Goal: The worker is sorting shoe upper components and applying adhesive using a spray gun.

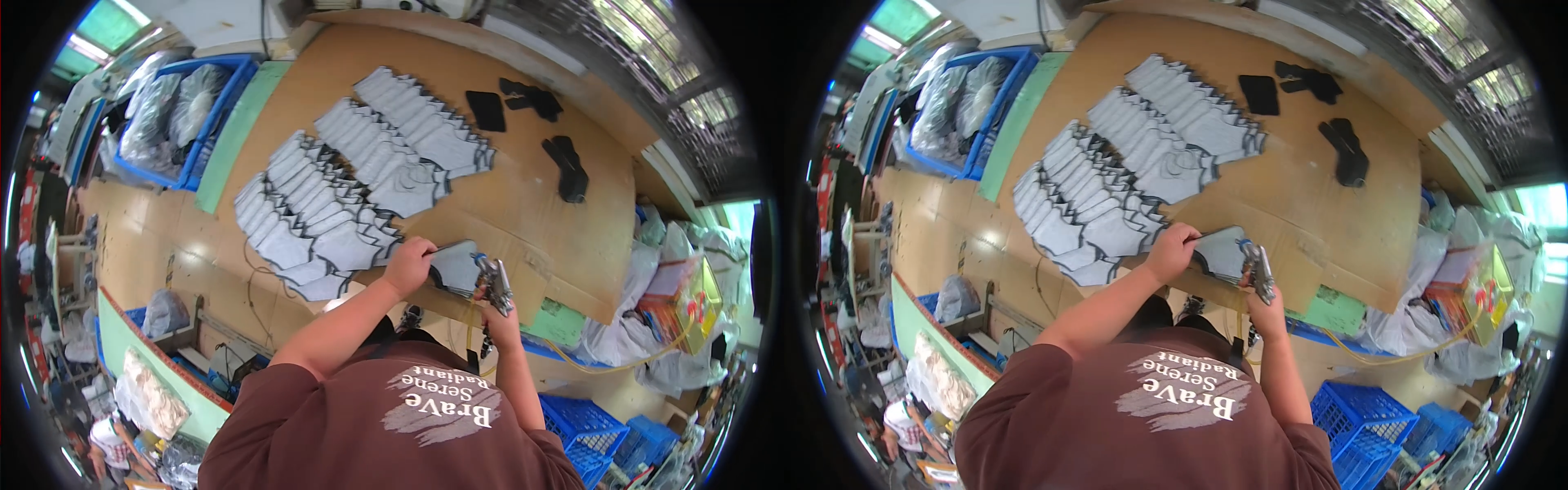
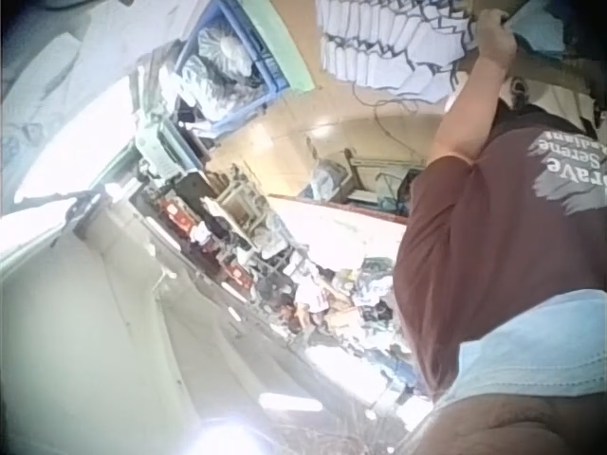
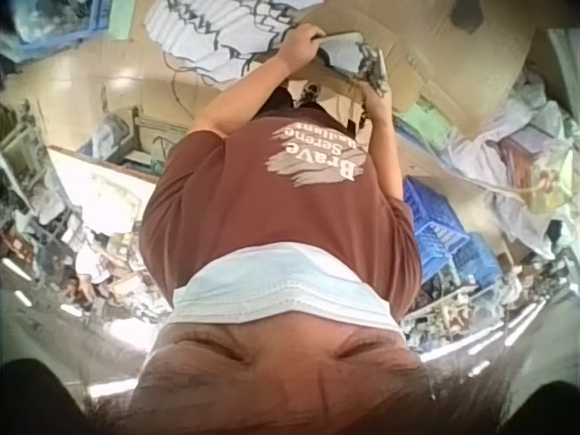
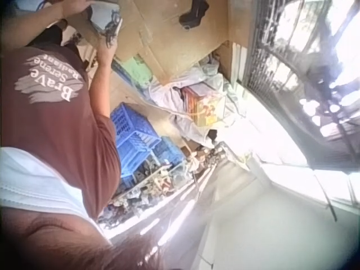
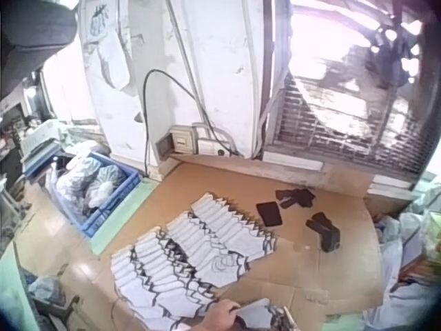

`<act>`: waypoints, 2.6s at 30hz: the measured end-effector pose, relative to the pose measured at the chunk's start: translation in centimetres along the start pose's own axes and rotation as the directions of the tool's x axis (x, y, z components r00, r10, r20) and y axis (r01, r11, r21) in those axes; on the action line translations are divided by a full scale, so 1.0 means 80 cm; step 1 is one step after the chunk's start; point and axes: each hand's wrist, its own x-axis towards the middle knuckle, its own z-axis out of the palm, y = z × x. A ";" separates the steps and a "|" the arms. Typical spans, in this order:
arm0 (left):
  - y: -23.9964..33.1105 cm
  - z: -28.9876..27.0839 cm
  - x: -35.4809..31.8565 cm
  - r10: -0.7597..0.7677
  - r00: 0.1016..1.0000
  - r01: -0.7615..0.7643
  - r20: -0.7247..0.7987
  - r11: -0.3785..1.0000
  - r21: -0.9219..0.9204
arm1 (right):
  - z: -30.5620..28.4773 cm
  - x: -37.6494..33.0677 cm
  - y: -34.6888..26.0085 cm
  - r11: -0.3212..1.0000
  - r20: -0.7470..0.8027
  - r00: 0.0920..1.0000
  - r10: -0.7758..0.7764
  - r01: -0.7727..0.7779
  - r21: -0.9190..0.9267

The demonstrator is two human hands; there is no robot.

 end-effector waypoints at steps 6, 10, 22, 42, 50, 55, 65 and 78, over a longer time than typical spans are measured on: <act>-0.008 -0.115 -0.040 -0.681 0.720 0.580 -0.134 0.696 -0.423 | 0.003 -0.004 -0.004 0.999 0.079 0.996 0.051 -0.052 0.008; -0.092 -0.210 -0.113 -0.682 0.620 0.516 -0.388 0.727 -0.452 | 0.010 -0.003 -0.009 0.998 0.150 0.988 0.041 -0.033 -0.058; -0.034 -0.093 -0.049 -0.289 0.957 0.288 -0.022 0.957 -0.041 | 0.028 -0.003 -0.015 0.980 0.215 0.972 0.096 -0.055 -0.191; -0.004 0.015 -0.003 -0.046 0.998 0.039 0.054 0.993 0.111 | 0.017 -0.003 -0.013 0.983 0.076 0.989 0.124 -0.112 -0.143; -0.003 0.018 -0.004 -0.008 1.000 0.007 0.004 0.993 0.118 | -0.005 0.001 -0.004 0.994 -0.015 0.997 0.069 -0.070 -0.089; -0.013 0.021 -0.009 0.040 0.991 -0.026 -0.126 0.993 0.113 | 0.005 -0.006 -0.012 0.999 0.003 1.000 0.025 -0.025 -0.039; -0.065 -0.179 -0.121 -0.653 0.712 0.567 -0.258 0.751 -0.338 | 0.003 -0.005 -0.004 0.999 0.131 0.991 0.037 -0.038 0.005; -0.045 -0.070 -0.057 -0.027 0.989 0.050 -0.149 0.987 0.155 | 0.022 0.004 0.000 0.981 0.222 0.973 0.058 -0.014 -0.196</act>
